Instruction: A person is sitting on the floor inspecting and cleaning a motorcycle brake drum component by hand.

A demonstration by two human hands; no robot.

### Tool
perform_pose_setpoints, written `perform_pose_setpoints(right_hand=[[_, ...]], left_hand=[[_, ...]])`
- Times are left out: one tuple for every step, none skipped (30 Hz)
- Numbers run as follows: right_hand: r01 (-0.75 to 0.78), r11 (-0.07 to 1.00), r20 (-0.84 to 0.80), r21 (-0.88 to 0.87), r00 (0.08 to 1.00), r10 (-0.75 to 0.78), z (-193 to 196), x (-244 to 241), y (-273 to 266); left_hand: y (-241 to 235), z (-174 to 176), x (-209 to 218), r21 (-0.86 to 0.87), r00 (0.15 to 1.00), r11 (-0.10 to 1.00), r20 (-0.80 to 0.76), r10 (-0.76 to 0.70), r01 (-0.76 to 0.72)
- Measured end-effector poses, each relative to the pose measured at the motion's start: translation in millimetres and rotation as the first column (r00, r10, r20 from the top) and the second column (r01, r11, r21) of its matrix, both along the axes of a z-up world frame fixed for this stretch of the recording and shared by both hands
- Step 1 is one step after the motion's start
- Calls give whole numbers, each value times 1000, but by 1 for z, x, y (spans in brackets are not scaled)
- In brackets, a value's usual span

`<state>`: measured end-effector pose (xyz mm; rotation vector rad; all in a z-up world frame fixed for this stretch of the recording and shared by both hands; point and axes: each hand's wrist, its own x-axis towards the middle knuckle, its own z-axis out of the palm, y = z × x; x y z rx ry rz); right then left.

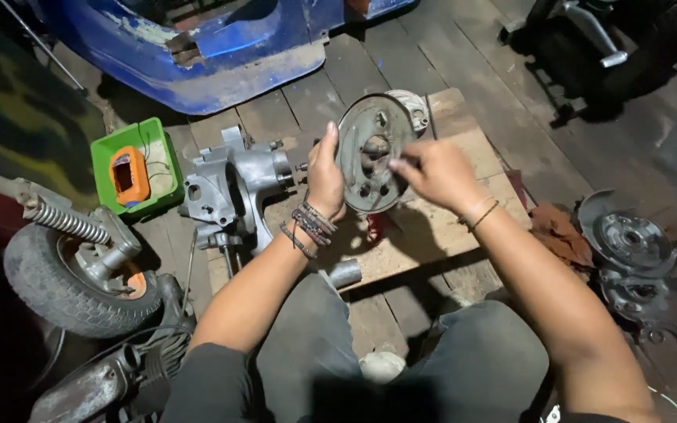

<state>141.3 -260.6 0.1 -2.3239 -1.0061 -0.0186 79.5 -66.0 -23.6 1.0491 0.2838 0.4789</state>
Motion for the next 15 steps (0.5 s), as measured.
perform_pose_setpoints(right_hand=[[-4,1000,-10,-1,1000,4,-1,6,-7],[67,998,94,-4,993,-67,-1,12,-15],[137,991,207,4,969,-134,1,22,-20],[132,991,208,6,969,-131,-4,27,-24],[155,985,183,78,969,-166,-9,31,-29],[177,973,156,148,967,-200,-15,36,-34],[180,972,155,148,967,-203,-11,32,-32],[142,976,187,164,967,-173,-7,28,-29],[103,979,217,176,966,-140,-4,24,-25],[104,979,214,173,967,-140,-4,23,-26],[89,978,249,187,959,-135,-4,22,-26],[73,977,283,201,950,-130,-3,22,-25],[71,977,283,200,951,-127,-3,22,-26],[55,980,293,192,950,-111,-4,23,-26],[42,982,303,185,948,-98,-4,23,-27]], left_hand=[[-3,6,-6,-1,1000,1000,-10,4,-4],[-5,12,-12,48,999,998,-1,38,-38],[-7,21,-14,98,997,992,20,73,-74],[-3,20,-13,100,997,992,21,77,-78],[0,18,-10,164,994,980,28,110,-113],[3,17,-8,226,989,963,38,142,-147],[8,4,-4,226,990,963,36,140,-144],[14,-9,1,204,992,971,25,125,-127],[20,-23,4,179,994,977,11,111,-112],[16,-13,1,177,994,978,7,111,-111],[13,-3,-1,92,994,990,25,108,-110],[11,8,-3,5,993,994,43,107,-107],[13,8,-3,5,993,994,42,109,-109],[14,8,-3,-55,992,992,53,115,-112],[15,8,-2,-113,991,987,63,118,-111]])
